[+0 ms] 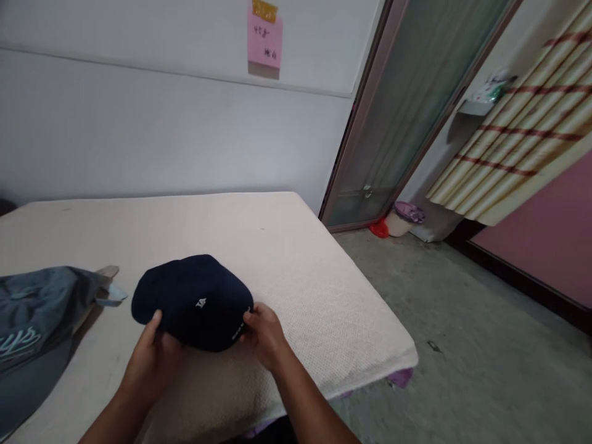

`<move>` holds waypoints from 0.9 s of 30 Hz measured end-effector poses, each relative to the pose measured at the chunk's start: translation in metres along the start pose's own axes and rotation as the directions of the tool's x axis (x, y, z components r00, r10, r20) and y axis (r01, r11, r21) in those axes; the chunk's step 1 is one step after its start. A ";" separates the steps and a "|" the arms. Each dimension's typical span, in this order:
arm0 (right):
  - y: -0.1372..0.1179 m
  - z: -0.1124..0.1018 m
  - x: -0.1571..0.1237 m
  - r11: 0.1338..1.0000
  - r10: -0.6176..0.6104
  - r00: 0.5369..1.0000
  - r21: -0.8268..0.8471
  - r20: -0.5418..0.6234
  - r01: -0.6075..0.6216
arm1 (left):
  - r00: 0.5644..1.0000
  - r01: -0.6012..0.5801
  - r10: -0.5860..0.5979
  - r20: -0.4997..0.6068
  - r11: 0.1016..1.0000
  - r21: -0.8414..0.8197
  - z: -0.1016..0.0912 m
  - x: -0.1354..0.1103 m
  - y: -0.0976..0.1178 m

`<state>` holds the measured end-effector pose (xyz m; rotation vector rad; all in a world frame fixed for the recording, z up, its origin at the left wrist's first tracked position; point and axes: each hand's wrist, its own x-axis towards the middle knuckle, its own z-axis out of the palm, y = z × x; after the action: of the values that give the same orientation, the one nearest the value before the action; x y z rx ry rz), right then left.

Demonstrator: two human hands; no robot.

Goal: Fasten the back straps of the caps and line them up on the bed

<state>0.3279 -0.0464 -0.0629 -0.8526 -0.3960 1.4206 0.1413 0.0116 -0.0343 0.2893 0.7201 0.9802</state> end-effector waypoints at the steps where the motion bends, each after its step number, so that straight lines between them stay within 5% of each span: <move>1: -0.007 -0.003 0.005 0.999 -0.040 0.999 -0.004 -0.008 0.040 | 1.000 0.019 -0.019 -0.016 1.000 0.022 0.001 0.000 -0.001; 4: -0.035 -0.017 0.024 0.979 -0.204 0.974 0.006 -0.093 0.206 | 0.992 0.087 -0.076 -0.103 0.990 0.108 -0.001 0.002 -0.004; 7: -0.066 -0.041 0.043 0.928 -0.355 0.893 0.009 -0.278 0.371 | 0.985 0.134 -0.115 -0.126 0.979 0.155 -0.006 0.003 -0.007; 15: -0.095 -0.109 0.072 0.819 -0.489 0.592 -0.104 -0.640 0.564 | 0.976 0.160 -0.141 -0.168 0.981 0.106 -0.007 0.000 -0.002; 27: -0.085 -0.114 0.079 0.736 -0.566 0.316 -0.293 -0.762 0.610 | 0.959 0.085 -0.061 -0.276 0.994 0.074 -0.016 -0.011 0.007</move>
<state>0.4794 0.0039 -0.0957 -1.0820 0.0826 0.2132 0.1223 0.0044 -0.0376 0.2016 1.0199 0.9296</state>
